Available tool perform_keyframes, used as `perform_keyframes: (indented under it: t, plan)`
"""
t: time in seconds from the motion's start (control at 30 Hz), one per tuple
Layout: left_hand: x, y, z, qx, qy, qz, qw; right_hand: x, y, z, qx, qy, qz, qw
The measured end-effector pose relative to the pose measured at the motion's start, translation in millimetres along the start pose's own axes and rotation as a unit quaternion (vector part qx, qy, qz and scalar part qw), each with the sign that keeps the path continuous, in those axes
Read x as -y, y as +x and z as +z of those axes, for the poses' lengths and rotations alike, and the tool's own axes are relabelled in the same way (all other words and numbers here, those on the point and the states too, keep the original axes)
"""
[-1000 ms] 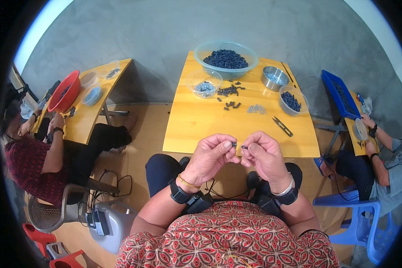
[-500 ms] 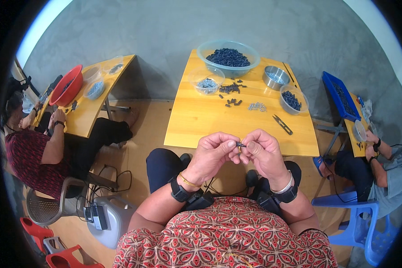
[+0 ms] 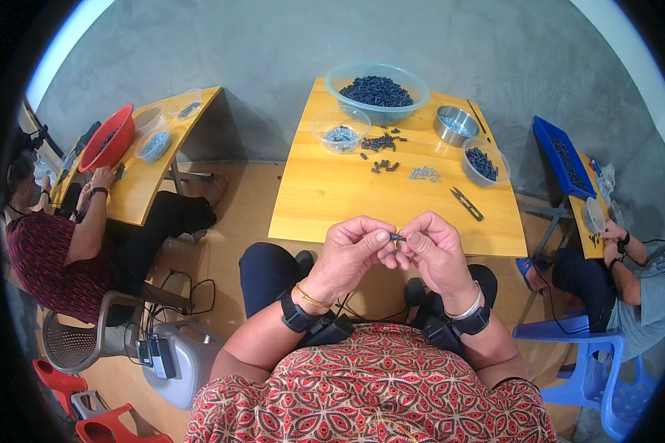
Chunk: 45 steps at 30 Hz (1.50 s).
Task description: Assembling small black plastic components by hand and using a small cutter.
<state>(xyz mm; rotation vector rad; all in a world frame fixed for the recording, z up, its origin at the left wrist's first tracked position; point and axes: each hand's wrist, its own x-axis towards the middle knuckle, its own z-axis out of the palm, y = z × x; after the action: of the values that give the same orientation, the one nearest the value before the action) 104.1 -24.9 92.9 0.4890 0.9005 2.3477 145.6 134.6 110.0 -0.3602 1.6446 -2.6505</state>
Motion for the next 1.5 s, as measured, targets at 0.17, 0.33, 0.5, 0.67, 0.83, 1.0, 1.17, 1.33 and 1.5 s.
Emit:
perform_keyframes:
  t: [0.17, 0.33, 0.5, 0.67, 0.83, 1.0, 1.17, 1.33, 1.5]
  plan:
    - [0.7, -1.1, -0.2, -0.009, 0.041, 0.029, 0.999, -1.4, -0.2, 3.7, -0.017, -0.026, -0.014, 0.999]
    - [-0.2, 0.8, -0.8, -0.007, 0.018, 0.021, 1.0, -1.3, 1.6, 2.4, -0.016, 0.008, -0.003, 1.0]
    - [0.1, 1.7, -2.8, -0.007, -0.008, 0.009, 1.0, -4.2, 2.0, 1.0, -0.04, 0.036, 0.001, 0.999]
    - [0.0, 2.7, -2.1, -0.007, -0.012, 0.004, 1.0, -3.6, 2.7, -0.8, -0.022, 0.017, -0.008, 1.0]
    - [0.9, 3.7, -4.2, -0.007, 0.001, 0.011, 1.0, -2.6, 4.1, -0.4, -0.005, -0.001, -0.015, 1.0]
    - [1.5, 4.2, -4.6, -0.021, 0.016, 0.022, 0.999, -3.6, 4.2, 0.9, -0.013, -0.096, -0.048, 0.994]
    - [0.2, 3.6, -2.4, -0.016, 0.015, 0.02, 1.0, -4.1, 3.8, -0.3, -0.02, -0.079, -0.041, 0.996]
    - [0.7, 2.3, -3.8, -0.018, 0.028, 0.017, 0.999, -3.7, 2.9, -0.3, -0.012, -0.089, -0.032, 0.995]
    - [0.1, 1.8, -2.5, -0.009, 0.052, 0.03, 0.998, -3.0, 1.4, 3.2, -0.021, -0.14, -0.046, 0.989]
